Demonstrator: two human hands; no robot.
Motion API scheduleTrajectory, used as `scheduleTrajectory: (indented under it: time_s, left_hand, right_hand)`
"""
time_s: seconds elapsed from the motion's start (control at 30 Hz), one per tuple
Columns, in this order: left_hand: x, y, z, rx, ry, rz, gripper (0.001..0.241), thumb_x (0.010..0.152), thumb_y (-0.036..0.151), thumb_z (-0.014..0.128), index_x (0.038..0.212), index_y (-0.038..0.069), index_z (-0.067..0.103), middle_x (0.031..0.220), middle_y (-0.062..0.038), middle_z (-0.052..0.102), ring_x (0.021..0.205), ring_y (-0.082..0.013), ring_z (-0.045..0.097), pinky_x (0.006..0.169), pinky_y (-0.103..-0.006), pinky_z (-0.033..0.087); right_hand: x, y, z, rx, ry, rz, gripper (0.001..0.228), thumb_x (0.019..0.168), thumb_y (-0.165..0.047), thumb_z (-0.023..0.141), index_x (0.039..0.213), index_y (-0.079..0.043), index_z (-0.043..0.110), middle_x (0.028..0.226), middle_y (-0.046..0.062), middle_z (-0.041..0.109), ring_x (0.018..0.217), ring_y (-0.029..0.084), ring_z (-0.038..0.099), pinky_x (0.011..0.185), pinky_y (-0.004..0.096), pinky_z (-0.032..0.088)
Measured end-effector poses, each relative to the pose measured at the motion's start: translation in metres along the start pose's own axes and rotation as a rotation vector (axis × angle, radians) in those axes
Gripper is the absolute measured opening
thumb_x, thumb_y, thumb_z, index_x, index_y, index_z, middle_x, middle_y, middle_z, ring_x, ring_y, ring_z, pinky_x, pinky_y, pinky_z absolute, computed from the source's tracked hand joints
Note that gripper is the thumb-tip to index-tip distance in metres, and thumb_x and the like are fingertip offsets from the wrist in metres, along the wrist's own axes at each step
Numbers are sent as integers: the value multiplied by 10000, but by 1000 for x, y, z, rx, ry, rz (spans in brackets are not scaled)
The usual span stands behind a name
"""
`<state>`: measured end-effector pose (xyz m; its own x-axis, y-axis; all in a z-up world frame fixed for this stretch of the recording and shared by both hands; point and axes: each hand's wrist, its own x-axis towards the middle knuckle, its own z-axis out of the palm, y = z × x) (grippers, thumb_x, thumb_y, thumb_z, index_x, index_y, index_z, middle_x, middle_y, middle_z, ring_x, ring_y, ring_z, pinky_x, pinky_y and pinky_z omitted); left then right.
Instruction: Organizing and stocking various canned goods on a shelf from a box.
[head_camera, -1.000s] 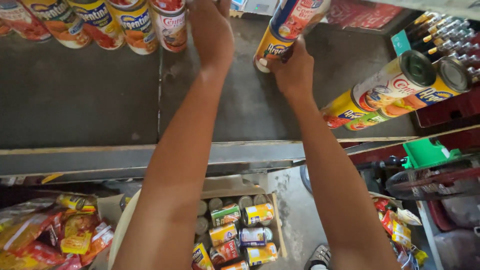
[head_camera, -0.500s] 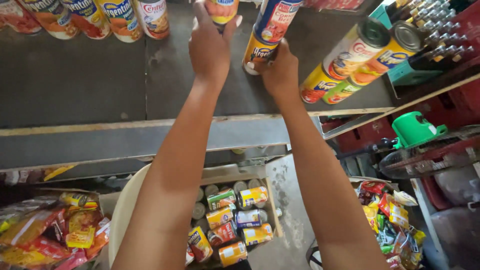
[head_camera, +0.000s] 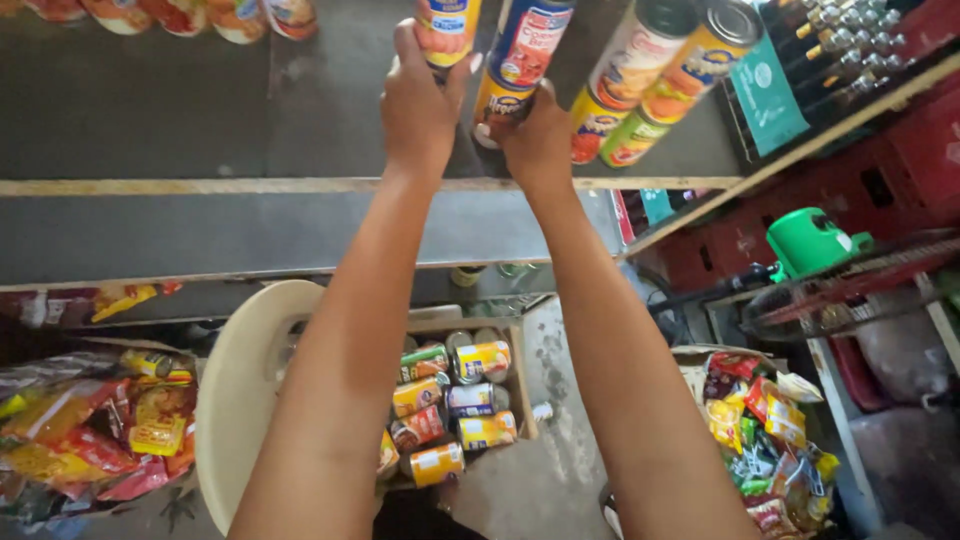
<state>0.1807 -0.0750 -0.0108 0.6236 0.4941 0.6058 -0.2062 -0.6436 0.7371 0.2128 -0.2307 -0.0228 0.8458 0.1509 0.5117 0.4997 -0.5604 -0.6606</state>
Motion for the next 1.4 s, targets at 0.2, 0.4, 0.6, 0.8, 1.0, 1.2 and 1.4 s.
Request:
scheduleTrajectory:
  time_s: [0.2,0.4,0.6,0.8,1.0,1.2,1.4]
  left_hand:
    - [-18,13,-3,-38,37,54,559,963,362,764,1309,76,430,1084,-232,742,1014,-480,684,785,-541,557]
    - [-26,43,-12,-30,-32,-54,581,931,371,761,1306,73,433,1072,-223,738,984,-468,691,764,-545,544]
    - [-35,43,-5,-36,-17,-20,528,962,356,753,1292,82,444,1136,-207,726,1036,-475,671,785,-542,536]
    - [-42,52,-2,-47,-8,-29,516,942,334,751,1276,76,455,1121,-203,726,1023,-466,680,782,-538,532]
    - [-47,61,4,-115,-32,-35,556,937,354,764,1292,68,446,1121,-198,728,1013,-443,701,791,-528,544]
    - [-48,65,5,-100,-31,-36,599,927,377,771,1304,54,436,1115,-207,719,998,-456,692,775,-531,544]
    - [-48,64,10,-106,-24,-15,595,931,372,772,1299,53,431,1127,-210,718,1016,-458,690,780,-528,550]
  right_hand:
    - [-19,-15,-19,130,23,-68,438,745,-54,872,1095,30,621,955,186,771,910,316,781,742,384,595]
    - [-25,-25,-27,134,56,12,404,729,-38,864,1025,24,596,918,186,762,881,326,780,731,395,588]
    - [-38,-27,-29,112,124,4,428,725,-8,855,1067,36,602,982,196,707,900,337,736,764,415,577]
    - [-44,-5,-16,7,234,-53,467,731,24,859,1104,57,580,1099,229,596,966,376,650,826,430,538]
    - [-54,-8,-25,194,263,-11,668,744,-14,888,1217,33,419,1130,176,579,1019,285,647,866,394,554]
    - [-54,-38,-52,273,339,-28,698,846,-12,854,1364,24,387,1191,147,550,1027,227,609,868,355,552]
    - [-31,-25,-71,179,326,-156,490,981,-24,800,1368,15,503,1206,121,614,1038,207,667,892,336,560]
